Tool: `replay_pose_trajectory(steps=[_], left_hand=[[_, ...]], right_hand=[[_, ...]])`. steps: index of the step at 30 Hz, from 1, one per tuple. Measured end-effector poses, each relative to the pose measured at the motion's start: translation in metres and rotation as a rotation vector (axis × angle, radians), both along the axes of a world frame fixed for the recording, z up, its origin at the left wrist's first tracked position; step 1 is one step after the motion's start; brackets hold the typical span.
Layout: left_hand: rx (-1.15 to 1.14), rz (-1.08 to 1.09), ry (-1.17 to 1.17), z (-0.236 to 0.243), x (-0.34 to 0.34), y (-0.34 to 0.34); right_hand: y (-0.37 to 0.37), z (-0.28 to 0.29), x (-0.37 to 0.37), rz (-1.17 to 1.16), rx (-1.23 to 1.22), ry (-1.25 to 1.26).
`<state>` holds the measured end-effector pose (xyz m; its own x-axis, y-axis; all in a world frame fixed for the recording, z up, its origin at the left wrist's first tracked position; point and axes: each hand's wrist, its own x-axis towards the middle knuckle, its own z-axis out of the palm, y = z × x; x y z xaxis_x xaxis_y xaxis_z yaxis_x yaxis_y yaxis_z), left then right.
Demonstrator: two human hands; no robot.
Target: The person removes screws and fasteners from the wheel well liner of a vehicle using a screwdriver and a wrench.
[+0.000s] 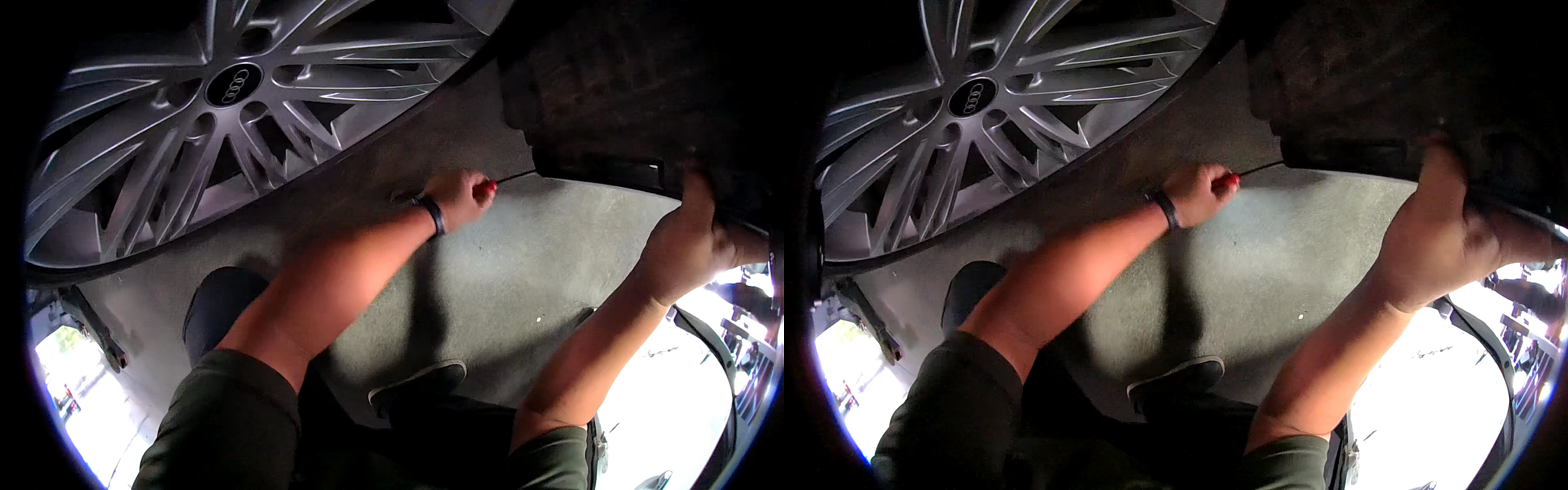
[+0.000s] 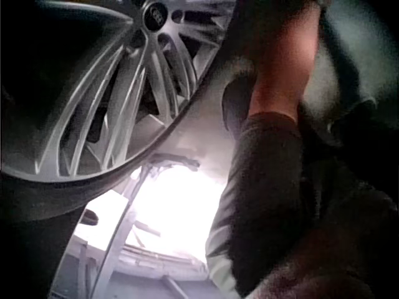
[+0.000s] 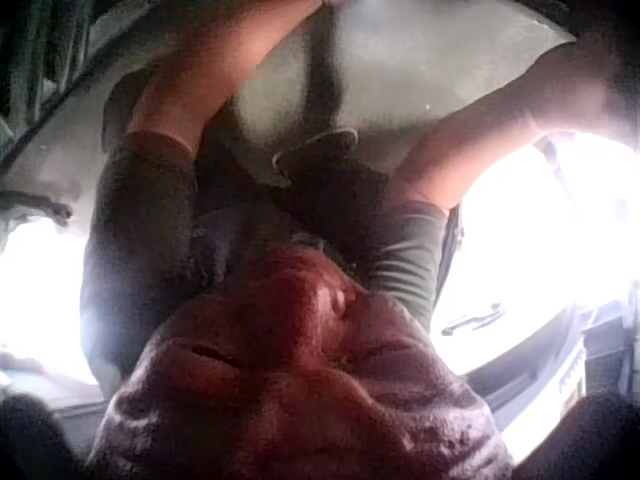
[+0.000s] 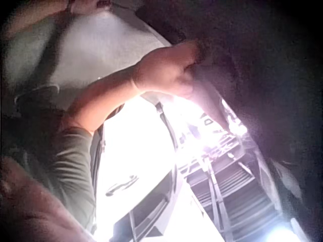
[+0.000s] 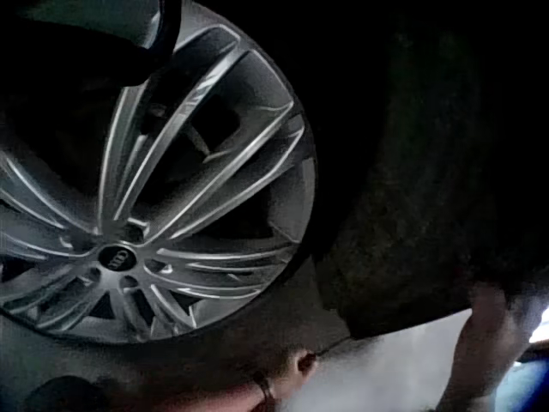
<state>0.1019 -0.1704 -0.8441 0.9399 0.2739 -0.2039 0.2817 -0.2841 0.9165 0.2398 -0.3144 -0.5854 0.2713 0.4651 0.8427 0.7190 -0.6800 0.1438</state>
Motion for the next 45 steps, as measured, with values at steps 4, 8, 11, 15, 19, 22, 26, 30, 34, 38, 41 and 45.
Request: replay_pose_trajectory(steps=[4, 8, 11, 15, 19, 22, 26, 30, 34, 38, 41, 45], left_hand=[[0.007, 0.1, 0.026, -0.024, -0.007, -0.006], [-0.035, 0.11, 0.027, -0.018, -0.004, -0.018], [-0.016, 0.134, 0.075, -0.027, -0.004, -0.021], [-0.105, 0.144, 0.017, -0.028, -0.002, -0.025], [-0.078, 0.158, 0.0, -0.036, 0.0, -0.03], [-0.091, 0.166, 0.003, -0.035, 0.0, -0.034], [-0.128, 0.186, -0.038, -0.037, 0.0, -0.039], [-0.101, 0.195, -0.074, -0.045, 0.002, -0.038], [-0.136, 0.174, -0.065, -0.047, 0.002, -0.036], [-0.163, 0.179, 0.001, -0.038, 0.001, -0.032], [-0.139, 0.152, 0.067, -0.034, -0.001, -0.027], [-0.207, 0.178, 0.025, -0.03, 0.0, -0.032]], right_hand=[[0.012, -0.013, 0.0, 0.145, 0.076, 0.061], [0.005, -0.011, -0.005, 0.156, 0.123, 0.11], [0.009, -0.011, -0.01, 0.185, 0.153, 0.144], [0.008, -0.012, -0.01, 0.191, 0.174, 0.175], [0.009, -0.012, -0.011, 0.204, 0.184, 0.2], [0.008, -0.012, -0.012, 0.202, 0.195, 0.22], [0.009, -0.013, -0.013, 0.211, 0.219, 0.253], [0.013, -0.012, -0.015, 0.223, 0.239, 0.298], [0.01, -0.011, -0.018, 0.219, 0.281, 0.429], [0.016, -0.009, -0.037, 0.326, 0.221, 0.513], [0.013, -0.043, -0.038, 0.098, 0.264, 0.534], [0.006, -0.108, -0.039, -0.008, 0.273, 0.817]])
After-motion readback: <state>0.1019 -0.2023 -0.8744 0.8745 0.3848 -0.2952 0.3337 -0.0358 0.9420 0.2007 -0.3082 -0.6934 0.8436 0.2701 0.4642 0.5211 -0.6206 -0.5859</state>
